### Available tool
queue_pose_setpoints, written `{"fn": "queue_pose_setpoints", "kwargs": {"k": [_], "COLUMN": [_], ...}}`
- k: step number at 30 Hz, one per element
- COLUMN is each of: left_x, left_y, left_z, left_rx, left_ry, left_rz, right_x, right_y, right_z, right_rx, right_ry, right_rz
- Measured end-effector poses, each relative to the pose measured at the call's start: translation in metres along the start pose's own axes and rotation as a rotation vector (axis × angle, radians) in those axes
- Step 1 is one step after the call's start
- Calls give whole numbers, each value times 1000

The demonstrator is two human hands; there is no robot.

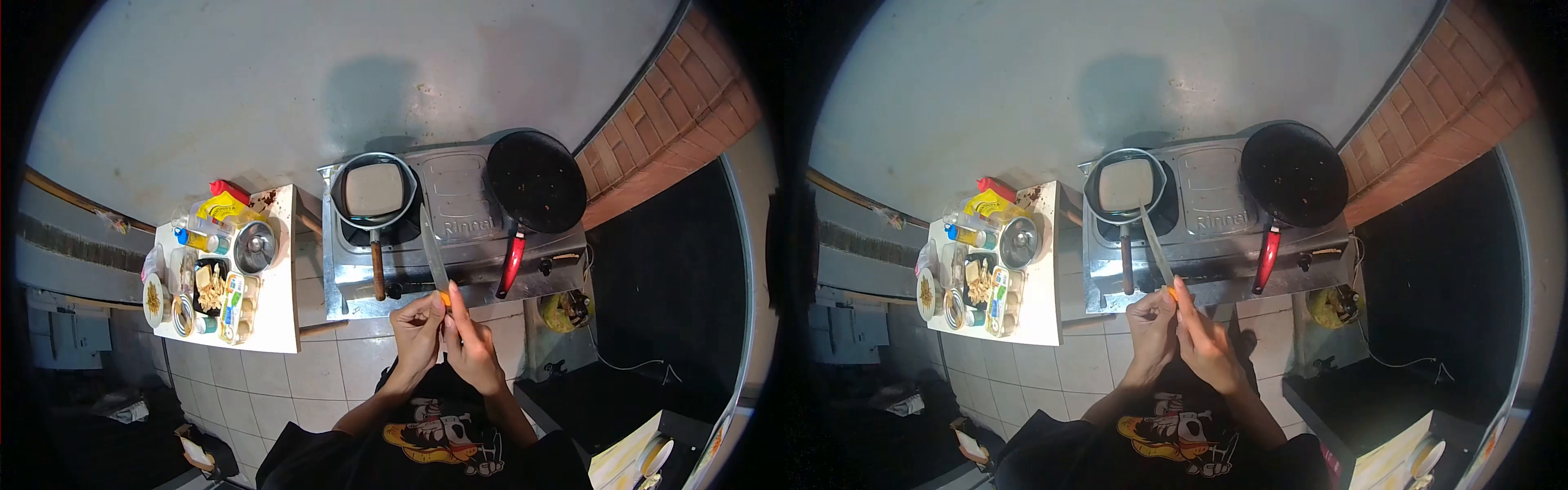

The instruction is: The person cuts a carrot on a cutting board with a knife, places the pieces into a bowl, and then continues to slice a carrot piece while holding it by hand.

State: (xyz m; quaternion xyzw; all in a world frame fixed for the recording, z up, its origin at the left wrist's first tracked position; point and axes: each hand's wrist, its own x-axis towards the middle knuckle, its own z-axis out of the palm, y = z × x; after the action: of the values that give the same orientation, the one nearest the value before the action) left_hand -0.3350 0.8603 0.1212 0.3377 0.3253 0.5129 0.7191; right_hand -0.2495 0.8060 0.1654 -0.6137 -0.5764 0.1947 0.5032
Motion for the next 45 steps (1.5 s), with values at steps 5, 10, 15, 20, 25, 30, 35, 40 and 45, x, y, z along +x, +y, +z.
{"fn": "queue_pose_setpoints", "kwargs": {"k": [5,10,15,20,25,30,35,40,45], "left_x": [-26,-75,-173,-284,-395,-489,-568,-629,-683], "left_y": [-13,-43,-80,-141,-194,-248,-287,-325,-392], "left_z": [22,62,118,155,184,217,254,281,307], "left_rx": [-22,-126,-79,-30,73,238,227,253,364], "left_ry": [-55,-356,-601,-842,-1082,-1395,-1535,-1581,-1560], "left_rz": [-38,-221,-450,-642,-741,-708,-735,-739,-754], "right_x": [-32,-106,-224,-358,-485,-581,-653,-714,-796], "right_y": [-1,-6,-28,-53,-93,-125,-123,-107,-62], "right_z": [-26,-76,-131,-173,-190,-201,-214,-251,-311], "right_rx": [-41,-103,-233,-255,-228,-266,-222,-228,-155], "right_ry": [50,242,507,849,1163,1525,1733,1713,1608], "right_rz": [38,169,318,440,663,929,1001,1088,1048]}}
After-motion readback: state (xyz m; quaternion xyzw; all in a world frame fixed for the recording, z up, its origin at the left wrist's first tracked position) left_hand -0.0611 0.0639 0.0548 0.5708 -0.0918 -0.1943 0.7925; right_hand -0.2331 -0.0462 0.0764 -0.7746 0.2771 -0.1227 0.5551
